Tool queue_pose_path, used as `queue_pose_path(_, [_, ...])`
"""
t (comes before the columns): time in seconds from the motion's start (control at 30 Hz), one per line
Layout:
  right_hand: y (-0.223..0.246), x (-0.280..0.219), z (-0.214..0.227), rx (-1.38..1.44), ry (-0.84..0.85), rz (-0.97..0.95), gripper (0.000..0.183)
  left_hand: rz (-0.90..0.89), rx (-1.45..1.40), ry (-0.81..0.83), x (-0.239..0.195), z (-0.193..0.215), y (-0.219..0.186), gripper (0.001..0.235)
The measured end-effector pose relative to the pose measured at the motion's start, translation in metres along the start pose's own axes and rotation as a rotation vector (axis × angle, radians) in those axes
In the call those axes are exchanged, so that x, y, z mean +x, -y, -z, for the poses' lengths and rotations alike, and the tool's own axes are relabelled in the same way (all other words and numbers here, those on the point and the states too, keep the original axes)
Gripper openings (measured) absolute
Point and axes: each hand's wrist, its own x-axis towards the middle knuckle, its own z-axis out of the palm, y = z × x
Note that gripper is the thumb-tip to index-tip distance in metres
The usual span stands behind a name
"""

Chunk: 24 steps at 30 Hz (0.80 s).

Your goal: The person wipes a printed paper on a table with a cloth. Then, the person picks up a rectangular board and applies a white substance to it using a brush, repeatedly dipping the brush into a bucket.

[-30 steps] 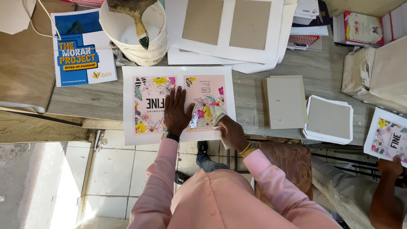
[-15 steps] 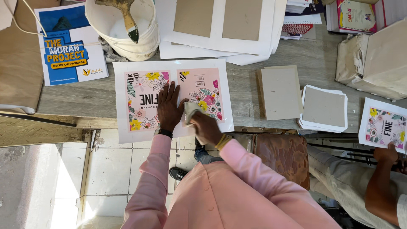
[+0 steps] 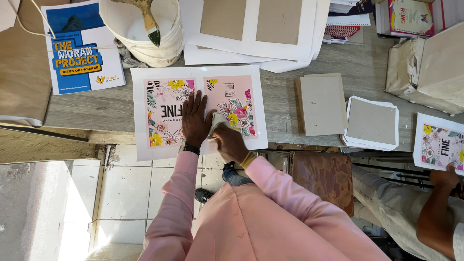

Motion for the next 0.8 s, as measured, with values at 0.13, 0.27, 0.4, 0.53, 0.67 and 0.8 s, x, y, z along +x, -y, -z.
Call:
queue_pose_path(0.13, [-0.002, -0.009, 0.002, -0.1, -0.028, 0.071, 0.014, 0.0, -0.027, -0.012, -0.005, 0.002, -0.002, 0.06])
queue_pose_path(0.27, [-0.041, -0.026, 0.027, -0.178, 0.059, -0.07, 0.014, 0.006, -0.018, 0.007, -0.004, -0.003, 0.001, 0.057])
queue_pose_path(0.4, [-0.065, -0.046, 0.066, -0.149, 0.079, -0.202, 0.016, 0.034, -0.01, 0.036, -0.009, -0.005, 0.001, 0.057])
queue_pose_path(0.53, [-0.096, -0.031, 0.074, -0.179, 0.053, -0.254, 0.016, 0.04, 0.017, 0.033, -0.008, -0.007, 0.0, 0.055])
queue_pose_path(0.67, [-0.112, 0.006, 0.077, -0.198, -0.049, -0.3, 0.015, 0.023, 0.03, -0.01, -0.008, -0.007, 0.001, 0.055])
queue_pose_path(0.8, [-0.114, 0.064, 0.092, -0.207, -0.145, -0.283, 0.013, 0.034, 0.015, -0.037, -0.007, -0.006, -0.004, 0.054])
